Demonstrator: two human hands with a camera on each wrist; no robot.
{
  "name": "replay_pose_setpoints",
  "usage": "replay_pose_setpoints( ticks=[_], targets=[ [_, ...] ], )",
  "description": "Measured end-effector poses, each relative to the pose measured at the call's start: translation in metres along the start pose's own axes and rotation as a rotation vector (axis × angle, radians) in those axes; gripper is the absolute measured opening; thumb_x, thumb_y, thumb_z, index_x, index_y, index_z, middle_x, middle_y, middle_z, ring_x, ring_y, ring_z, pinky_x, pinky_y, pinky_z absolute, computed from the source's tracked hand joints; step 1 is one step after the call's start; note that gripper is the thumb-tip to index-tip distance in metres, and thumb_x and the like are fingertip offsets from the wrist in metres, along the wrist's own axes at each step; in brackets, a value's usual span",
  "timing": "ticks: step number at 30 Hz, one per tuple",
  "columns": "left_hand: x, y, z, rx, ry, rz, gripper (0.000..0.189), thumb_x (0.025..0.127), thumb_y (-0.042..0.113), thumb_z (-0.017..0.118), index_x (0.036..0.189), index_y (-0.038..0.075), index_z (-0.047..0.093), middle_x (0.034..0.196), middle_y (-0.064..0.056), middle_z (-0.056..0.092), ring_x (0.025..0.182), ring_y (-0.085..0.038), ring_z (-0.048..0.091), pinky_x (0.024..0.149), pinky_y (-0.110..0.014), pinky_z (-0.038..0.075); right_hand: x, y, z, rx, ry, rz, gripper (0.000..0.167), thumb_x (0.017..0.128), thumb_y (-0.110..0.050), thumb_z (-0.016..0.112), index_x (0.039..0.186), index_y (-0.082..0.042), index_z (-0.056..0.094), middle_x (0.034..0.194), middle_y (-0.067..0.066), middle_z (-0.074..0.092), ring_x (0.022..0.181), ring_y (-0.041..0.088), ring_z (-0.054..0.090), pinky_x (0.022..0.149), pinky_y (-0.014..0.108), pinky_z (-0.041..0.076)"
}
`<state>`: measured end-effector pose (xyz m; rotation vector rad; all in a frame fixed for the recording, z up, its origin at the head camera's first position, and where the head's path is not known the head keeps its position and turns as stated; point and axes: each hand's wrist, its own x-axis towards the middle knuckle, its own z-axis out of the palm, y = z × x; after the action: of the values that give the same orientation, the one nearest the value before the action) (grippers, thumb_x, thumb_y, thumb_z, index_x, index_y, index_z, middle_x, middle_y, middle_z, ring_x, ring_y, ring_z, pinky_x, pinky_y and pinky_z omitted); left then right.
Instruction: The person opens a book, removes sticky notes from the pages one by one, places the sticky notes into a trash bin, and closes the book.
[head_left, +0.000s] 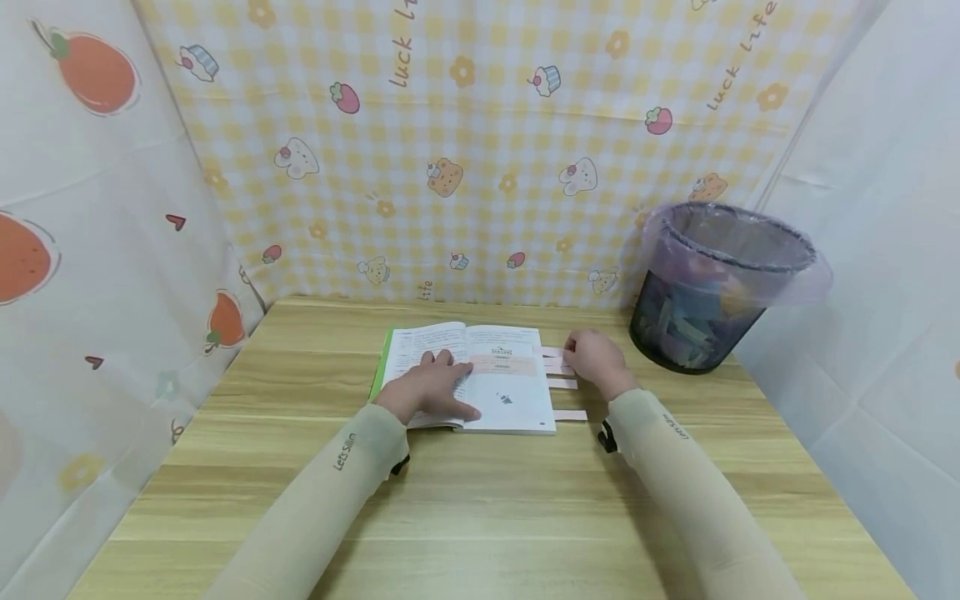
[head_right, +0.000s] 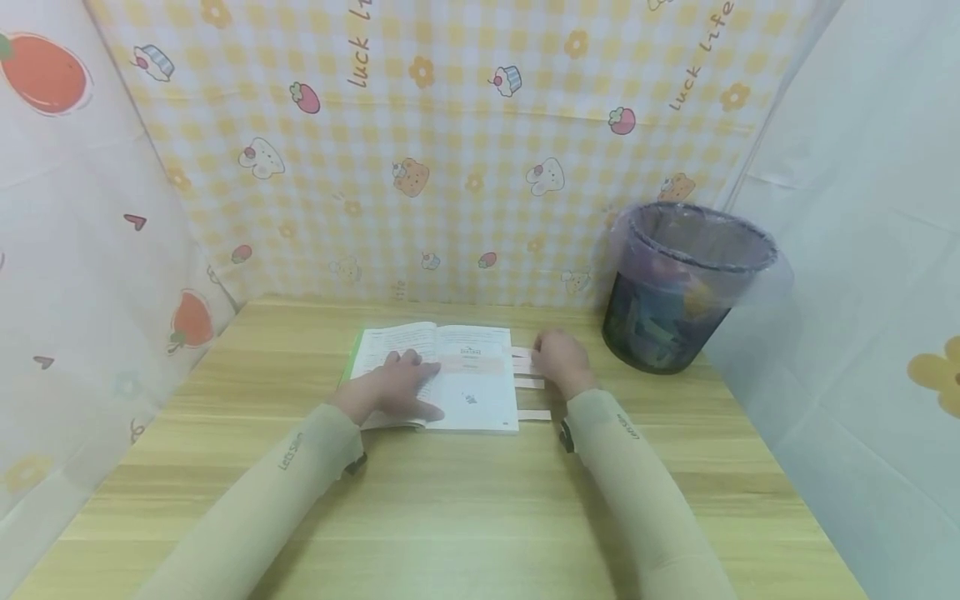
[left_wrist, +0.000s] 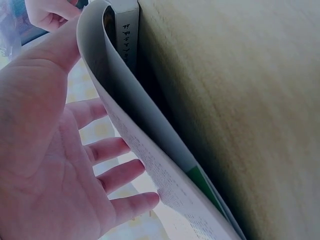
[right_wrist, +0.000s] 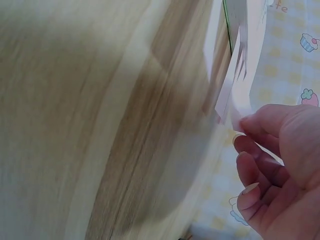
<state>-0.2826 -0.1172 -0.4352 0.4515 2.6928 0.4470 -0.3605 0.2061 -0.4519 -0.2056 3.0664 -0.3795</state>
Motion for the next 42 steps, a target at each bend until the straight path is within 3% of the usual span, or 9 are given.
replay_pose_setpoints(
  ticks=[10, 15, 23, 32, 42],
  targets=[
    [0.000, -0.001, 0.001, 0.009, 0.006, 0.007, 0.097, 0.092, 0.065, 0.081, 0.172, 0.024, 0.041, 0.174, -0.018, 0.035, 0.158, -0.047, 0.031, 0.125, -0.066, 0.040, -0.002, 0.002, -0.005, 0.028, 0.001, 0.029, 0.015, 0.105, -0.024, 0.065, 0.103, -0.012, 0.074, 0.100, 0.007, 0.076, 0.085, 0.025, 0.066, 0.078, 0.042, 0.055],
    [0.002, -0.003, 0.003, 0.014, 0.012, 0.019, 0.097, 0.092, 0.065, 0.081, 0.171, 0.024, 0.042, 0.168, -0.018, 0.039, 0.152, -0.045, 0.036, 0.124, -0.063, 0.041, -0.004, 0.008, -0.009, 0.055, 0.007, 0.034, 0.017, 0.107, -0.024, 0.064, 0.105, -0.011, 0.074, 0.098, 0.009, 0.075, 0.081, 0.025, 0.064, 0.072, 0.039, 0.052],
    [0.004, -0.005, 0.005, 0.011, 0.020, 0.024, 0.097, 0.092, 0.066, 0.080, 0.171, 0.024, 0.043, 0.169, -0.017, 0.039, 0.153, -0.045, 0.035, 0.124, -0.062, 0.042, -0.011, 0.014, -0.027, 0.110, 0.076, 0.003, 0.023, 0.107, -0.023, 0.057, 0.111, -0.008, 0.074, 0.099, 0.012, 0.076, 0.077, 0.026, 0.065, 0.068, 0.040, 0.053],
    [0.004, -0.007, 0.006, 0.013, 0.010, 0.017, 0.098, 0.091, 0.067, 0.080, 0.171, 0.024, 0.042, 0.169, -0.019, 0.038, 0.152, -0.045, 0.035, 0.124, -0.061, 0.042, -0.014, 0.011, -0.078, 0.140, 0.187, -0.016, 0.029, 0.110, -0.028, 0.056, 0.118, -0.007, 0.074, 0.112, 0.017, 0.077, 0.093, 0.035, 0.071, 0.083, 0.053, 0.057],
    [0.002, -0.006, 0.006, 0.005, 0.007, 0.008, 0.099, 0.091, 0.068, 0.080, 0.172, 0.026, 0.040, 0.173, -0.018, 0.034, 0.155, -0.044, 0.032, 0.126, -0.062, 0.040, -0.032, 0.011, -0.171, 0.157, 0.397, -0.026, 0.032, 0.109, -0.031, 0.058, 0.120, -0.005, 0.074, 0.116, 0.021, 0.077, 0.100, 0.041, 0.070, 0.087, 0.058, 0.055]
  ],
)
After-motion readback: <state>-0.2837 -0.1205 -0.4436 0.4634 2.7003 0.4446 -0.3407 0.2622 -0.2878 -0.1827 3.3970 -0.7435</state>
